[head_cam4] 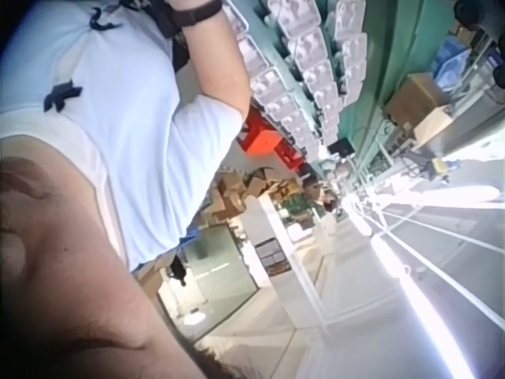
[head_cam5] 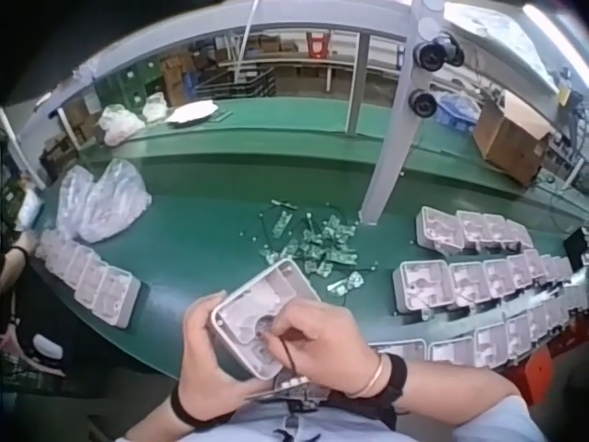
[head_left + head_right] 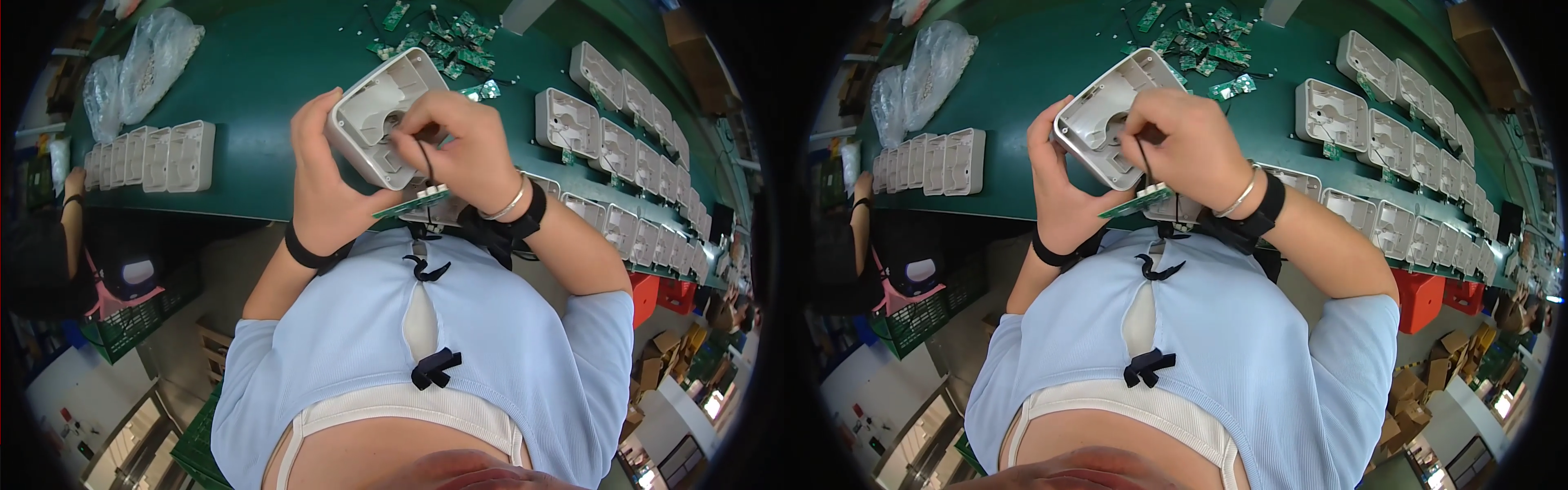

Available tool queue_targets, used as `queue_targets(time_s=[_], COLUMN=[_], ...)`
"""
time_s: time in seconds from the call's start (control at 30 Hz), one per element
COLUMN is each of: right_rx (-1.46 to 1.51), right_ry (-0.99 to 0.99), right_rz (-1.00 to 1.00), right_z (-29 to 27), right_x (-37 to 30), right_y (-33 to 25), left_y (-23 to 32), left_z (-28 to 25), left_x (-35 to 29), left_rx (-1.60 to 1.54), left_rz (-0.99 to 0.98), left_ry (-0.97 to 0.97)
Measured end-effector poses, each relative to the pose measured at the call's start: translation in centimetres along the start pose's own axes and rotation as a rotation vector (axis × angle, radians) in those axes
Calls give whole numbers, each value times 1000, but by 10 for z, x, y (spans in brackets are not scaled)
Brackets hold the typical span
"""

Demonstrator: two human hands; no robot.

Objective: The person picks up a circuit board and a plastic housing, threads a wire through a hole in the housing, and presses the circuit board into place. This process is repeated for several units, which are then placed back onto the assembly line.

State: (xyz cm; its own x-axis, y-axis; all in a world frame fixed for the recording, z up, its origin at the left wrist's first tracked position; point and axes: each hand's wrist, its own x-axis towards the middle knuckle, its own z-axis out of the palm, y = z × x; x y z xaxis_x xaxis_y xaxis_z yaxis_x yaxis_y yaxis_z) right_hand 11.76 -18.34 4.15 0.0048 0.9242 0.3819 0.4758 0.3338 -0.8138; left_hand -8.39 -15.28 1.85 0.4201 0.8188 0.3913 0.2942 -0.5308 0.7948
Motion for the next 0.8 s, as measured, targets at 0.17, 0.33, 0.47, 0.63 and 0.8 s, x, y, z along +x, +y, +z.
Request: queue_targets(time_s=[0.17, 0.33, 0.47, 0.63, 0.8], right_rx=[-131, -121, -196, -226, -306], right_ry=[-87, -245, -129, -89, -102], right_rz=[-197, -143, -263, -359, -501], right_z=[6, 8, 1, -14, -16], right_x=[-1, 4, -3, -18, -19], right_y=[13, 18, 13, 2, 5], left_y=[-9, 4, 1, 0, -2], left_z=[-3, 0, 1, -2, -4], left_x=[-2, -2, 1, 5, 6], left_rx=[-76, -283, -247, -238, -238], left_rz=[-44, -183, -181, -188, -216], left_ry=[-26, -56, 9, 96, 158])
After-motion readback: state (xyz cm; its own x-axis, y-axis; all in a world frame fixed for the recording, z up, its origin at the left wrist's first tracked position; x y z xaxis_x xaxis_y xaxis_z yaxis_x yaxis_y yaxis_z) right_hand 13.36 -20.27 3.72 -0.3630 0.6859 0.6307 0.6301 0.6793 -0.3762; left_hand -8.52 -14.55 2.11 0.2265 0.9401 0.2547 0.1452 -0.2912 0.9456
